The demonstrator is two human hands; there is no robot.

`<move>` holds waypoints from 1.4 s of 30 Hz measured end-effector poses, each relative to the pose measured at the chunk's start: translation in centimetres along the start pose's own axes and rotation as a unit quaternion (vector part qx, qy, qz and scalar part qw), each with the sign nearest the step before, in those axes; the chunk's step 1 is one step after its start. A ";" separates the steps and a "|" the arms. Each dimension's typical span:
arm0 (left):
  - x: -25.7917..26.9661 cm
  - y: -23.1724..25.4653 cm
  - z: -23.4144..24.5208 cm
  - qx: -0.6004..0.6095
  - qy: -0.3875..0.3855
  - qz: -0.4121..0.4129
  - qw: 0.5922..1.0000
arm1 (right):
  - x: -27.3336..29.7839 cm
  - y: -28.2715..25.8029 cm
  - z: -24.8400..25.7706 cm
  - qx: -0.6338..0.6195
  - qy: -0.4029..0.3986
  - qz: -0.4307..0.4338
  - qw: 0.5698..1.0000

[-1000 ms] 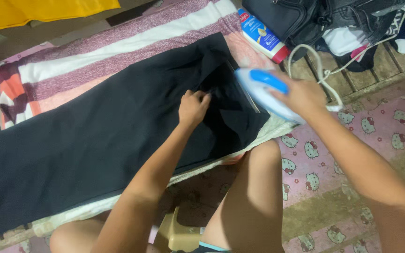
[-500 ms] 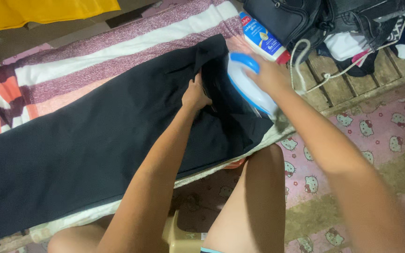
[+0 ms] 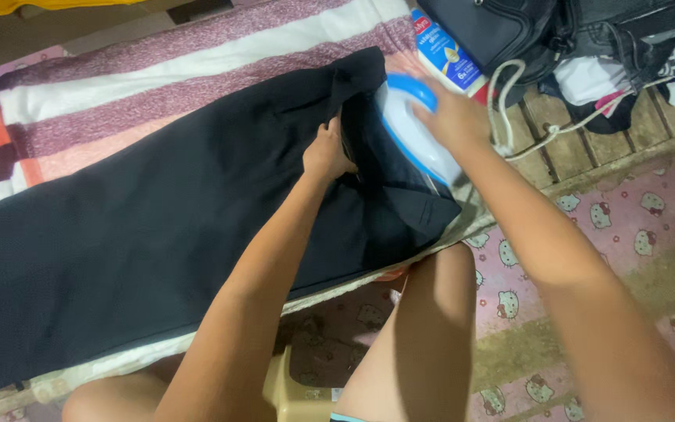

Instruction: The person irons a pair of black trousers laid on a wooden bench, then folds them and places them aside. The person then irons a grey t-shirt on the same bench.

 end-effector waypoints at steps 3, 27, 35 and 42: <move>1.6 0.5 1.1 0.039 0.028 0.005 0.999 | -2.2 -0.2 -0.3 -0.022 -0.031 -0.054 0.998; 9.7 -3.7 2.7 0.364 0.261 0.087 0.890 | 3.1 -7.6 1.6 -0.013 -0.041 0.182 0.982; 23.4 -5.8 7.9 0.109 0.321 -0.011 0.941 | 5.6 -6.6 2.7 -0.013 -0.102 0.249 0.963; 34.0 -17.7 9.0 -0.077 0.353 0.082 0.929 | 7.2 -4.7 2.7 0.056 -0.121 0.199 0.971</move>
Point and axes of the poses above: each hand's wrist, its own x-axis away from the middle knuckle, its own z-axis out of the back of the hand, y = z × x, the point moved 8 cm from there along -x, towards the middle knuckle, and after that the axes turned 2 degrees about y, right-handed, at the moved point
